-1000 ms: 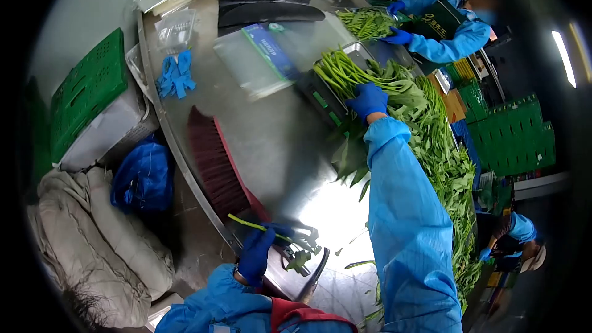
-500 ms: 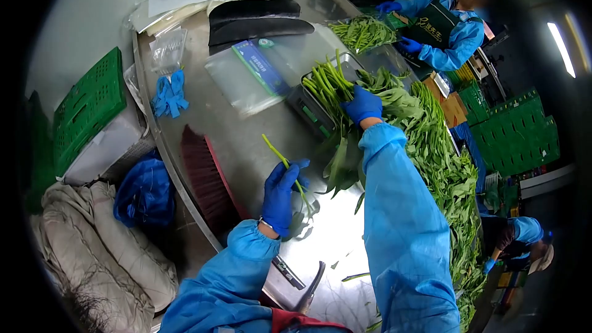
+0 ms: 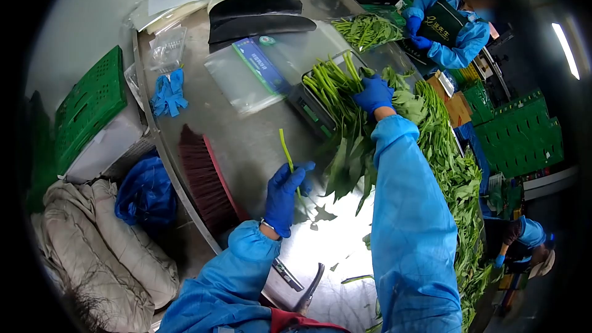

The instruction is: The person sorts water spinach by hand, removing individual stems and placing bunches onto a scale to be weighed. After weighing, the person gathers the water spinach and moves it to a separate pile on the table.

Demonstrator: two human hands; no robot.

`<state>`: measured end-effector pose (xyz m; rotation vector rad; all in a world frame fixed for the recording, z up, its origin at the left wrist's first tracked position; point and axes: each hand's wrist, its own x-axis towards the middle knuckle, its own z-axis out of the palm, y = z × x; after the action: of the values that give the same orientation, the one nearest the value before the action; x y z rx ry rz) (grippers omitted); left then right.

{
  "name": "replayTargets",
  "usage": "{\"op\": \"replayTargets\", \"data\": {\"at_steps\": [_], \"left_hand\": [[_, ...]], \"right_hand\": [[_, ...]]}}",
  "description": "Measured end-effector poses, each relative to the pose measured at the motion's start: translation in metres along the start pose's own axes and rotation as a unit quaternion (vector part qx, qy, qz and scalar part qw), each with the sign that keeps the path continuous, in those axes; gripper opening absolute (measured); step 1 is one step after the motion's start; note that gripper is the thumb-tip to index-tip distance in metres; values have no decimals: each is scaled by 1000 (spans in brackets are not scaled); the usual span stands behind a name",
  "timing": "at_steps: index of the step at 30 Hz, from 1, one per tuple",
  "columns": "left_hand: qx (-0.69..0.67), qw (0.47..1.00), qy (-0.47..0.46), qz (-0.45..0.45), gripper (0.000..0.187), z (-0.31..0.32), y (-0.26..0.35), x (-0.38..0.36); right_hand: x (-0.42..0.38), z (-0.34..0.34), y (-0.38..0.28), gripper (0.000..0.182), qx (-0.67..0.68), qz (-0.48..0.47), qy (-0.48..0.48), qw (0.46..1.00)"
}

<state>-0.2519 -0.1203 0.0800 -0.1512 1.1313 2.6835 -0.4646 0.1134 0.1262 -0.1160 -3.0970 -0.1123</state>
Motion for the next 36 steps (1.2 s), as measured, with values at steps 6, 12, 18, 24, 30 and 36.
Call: {"op": "replayTargets", "data": {"at_steps": [6,12,18,24,30,36], "left_hand": [[23,999,-34,-10,24,28,27,35],[-11,996,-87,5,34,64,17,121],[-62,992,-54,-92,35,64,-13,176],[-46,994,-99,-18,34,64,-21,186],[-122,990,-67,-35,29,96,-21,208],[-171,984,29,35,26,100,-27,207]], "right_hand": [[4,9,28,52,401,-39,-30,915],[-7,4,28,44,518,-27,8,855],[-14,9,21,50,301,-109,-57,946],[-14,1,7,39,204,-55,19,977],[-21,3,27,38,591,-9,-35,806],[-24,-6,29,38,543,-36,10,839]]}}
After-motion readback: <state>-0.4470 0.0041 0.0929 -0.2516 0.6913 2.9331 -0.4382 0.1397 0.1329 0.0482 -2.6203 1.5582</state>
